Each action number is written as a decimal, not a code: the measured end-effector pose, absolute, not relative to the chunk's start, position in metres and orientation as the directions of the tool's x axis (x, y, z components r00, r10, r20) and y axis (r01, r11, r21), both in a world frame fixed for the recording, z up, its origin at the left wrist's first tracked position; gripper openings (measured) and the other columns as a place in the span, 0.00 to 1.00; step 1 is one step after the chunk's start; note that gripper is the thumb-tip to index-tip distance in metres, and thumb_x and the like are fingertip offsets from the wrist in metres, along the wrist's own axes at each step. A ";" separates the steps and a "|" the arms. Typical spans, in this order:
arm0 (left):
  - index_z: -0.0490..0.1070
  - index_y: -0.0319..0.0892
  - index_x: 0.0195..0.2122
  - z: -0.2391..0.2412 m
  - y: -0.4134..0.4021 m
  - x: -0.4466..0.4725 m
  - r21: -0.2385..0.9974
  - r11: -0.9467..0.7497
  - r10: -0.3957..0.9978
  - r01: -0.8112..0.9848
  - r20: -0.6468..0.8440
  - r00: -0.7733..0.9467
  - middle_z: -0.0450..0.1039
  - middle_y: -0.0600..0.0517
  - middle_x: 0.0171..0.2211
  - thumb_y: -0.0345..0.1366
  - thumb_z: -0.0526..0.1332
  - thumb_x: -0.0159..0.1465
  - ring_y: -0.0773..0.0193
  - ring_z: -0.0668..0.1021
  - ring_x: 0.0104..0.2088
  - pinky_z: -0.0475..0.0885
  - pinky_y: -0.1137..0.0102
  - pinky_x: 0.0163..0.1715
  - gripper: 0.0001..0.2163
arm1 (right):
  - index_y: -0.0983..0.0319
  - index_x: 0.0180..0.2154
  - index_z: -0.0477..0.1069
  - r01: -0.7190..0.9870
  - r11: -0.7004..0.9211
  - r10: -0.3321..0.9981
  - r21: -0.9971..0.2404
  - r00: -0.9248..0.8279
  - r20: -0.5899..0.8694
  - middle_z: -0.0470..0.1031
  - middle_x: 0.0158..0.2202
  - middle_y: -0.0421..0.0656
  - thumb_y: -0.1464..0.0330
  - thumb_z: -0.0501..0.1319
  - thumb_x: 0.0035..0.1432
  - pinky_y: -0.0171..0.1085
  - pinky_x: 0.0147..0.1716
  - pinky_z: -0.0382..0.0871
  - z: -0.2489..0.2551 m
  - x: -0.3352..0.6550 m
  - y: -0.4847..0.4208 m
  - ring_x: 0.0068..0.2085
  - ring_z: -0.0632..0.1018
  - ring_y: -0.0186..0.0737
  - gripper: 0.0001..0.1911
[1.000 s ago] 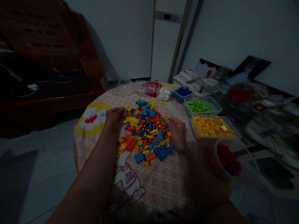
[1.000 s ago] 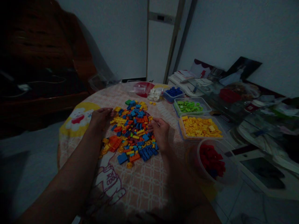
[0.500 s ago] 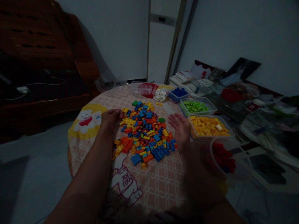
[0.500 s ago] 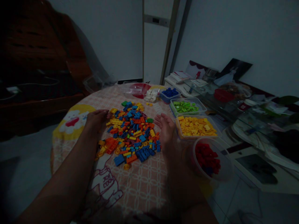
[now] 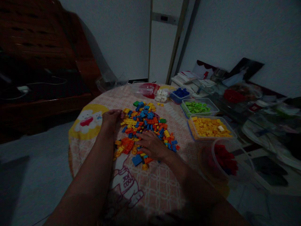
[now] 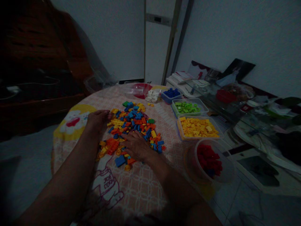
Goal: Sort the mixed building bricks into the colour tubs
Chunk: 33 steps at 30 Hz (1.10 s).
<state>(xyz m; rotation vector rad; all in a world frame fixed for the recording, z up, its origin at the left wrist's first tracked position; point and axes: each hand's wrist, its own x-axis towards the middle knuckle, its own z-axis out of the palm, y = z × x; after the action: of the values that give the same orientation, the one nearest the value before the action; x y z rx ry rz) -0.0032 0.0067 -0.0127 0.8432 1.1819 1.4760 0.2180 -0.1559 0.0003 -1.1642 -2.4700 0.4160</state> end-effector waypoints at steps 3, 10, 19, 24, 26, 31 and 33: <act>0.74 0.36 0.28 -0.014 0.007 -0.003 0.958 -0.007 0.974 -0.286 -0.058 -0.218 0.72 0.51 0.20 0.28 0.65 0.52 0.68 0.74 0.22 0.71 0.74 0.25 0.03 | 0.57 0.52 0.79 0.755 0.537 0.844 -0.378 -0.491 0.217 0.69 0.67 0.47 0.71 0.65 0.64 0.59 0.69 0.53 0.000 0.223 -0.154 0.67 0.67 0.52 0.15; 0.74 0.35 0.28 -0.007 0.006 -0.001 0.956 0.024 0.966 -0.292 -0.097 -0.238 0.72 0.50 0.19 0.25 0.64 0.53 0.68 0.74 0.20 0.72 0.75 0.25 0.02 | 0.64 0.53 0.79 0.872 0.308 0.942 -0.381 -0.221 0.254 0.74 0.62 0.53 0.73 0.60 0.66 0.57 0.67 0.58 0.005 0.251 -0.145 0.66 0.68 0.55 0.16; 0.74 0.37 0.28 -0.007 0.004 0.000 0.958 0.012 0.967 -0.286 -0.084 -0.239 0.73 0.52 0.20 0.27 0.66 0.53 0.70 0.74 0.21 0.72 0.76 0.25 0.02 | 0.59 0.59 0.74 0.746 0.551 0.827 -0.373 -0.428 0.366 0.71 0.65 0.48 0.64 0.59 0.70 0.55 0.68 0.57 0.007 0.240 -0.151 0.67 0.67 0.51 0.19; 0.74 0.37 0.26 -0.008 0.005 -0.001 0.958 0.007 0.968 -0.286 -0.078 -0.237 0.73 0.51 0.20 0.27 0.66 0.53 0.69 0.74 0.21 0.72 0.75 0.26 0.02 | 0.54 0.61 0.71 0.590 0.764 0.645 -0.261 -0.709 0.284 0.64 0.70 0.43 0.58 0.59 0.71 0.55 0.70 0.53 0.010 0.202 -0.171 0.70 0.61 0.50 0.21; 0.74 0.37 0.27 -0.011 0.006 -0.002 0.957 0.002 0.970 -0.289 -0.072 -0.233 0.74 0.50 0.21 0.27 0.66 0.53 0.69 0.74 0.21 0.73 0.75 0.26 0.02 | 0.53 0.60 0.72 0.550 0.807 0.590 -0.215 -0.768 0.248 0.63 0.71 0.41 0.59 0.57 0.71 0.57 0.70 0.51 0.008 0.190 -0.178 0.72 0.59 0.51 0.19; 0.74 0.37 0.27 -0.016 0.009 -0.004 0.951 -0.023 0.976 -0.307 -0.045 -0.213 0.73 0.51 0.21 0.28 0.66 0.52 0.69 0.74 0.22 0.73 0.75 0.26 0.02 | 0.56 0.58 0.73 0.595 0.782 0.622 -0.185 -0.759 0.191 0.64 0.70 0.43 0.61 0.58 0.71 0.59 0.70 0.51 0.000 0.183 -0.178 0.71 0.59 0.51 0.18; 0.74 0.38 0.28 -0.015 0.008 -0.004 0.950 -0.012 0.977 -0.311 -0.055 -0.207 0.73 0.51 0.21 0.28 0.66 0.52 0.68 0.75 0.22 0.73 0.75 0.26 0.02 | 0.56 0.59 0.73 0.656 0.727 0.686 -0.201 -0.702 0.190 0.66 0.69 0.43 0.63 0.58 0.71 0.59 0.70 0.50 -0.001 0.187 -0.173 0.70 0.61 0.52 0.18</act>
<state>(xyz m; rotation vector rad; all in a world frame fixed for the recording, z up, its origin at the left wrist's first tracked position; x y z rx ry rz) -0.0039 0.0080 -0.0150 0.8463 1.1294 1.4799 0.1873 -0.1726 -0.0007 -1.0613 -2.6802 0.1723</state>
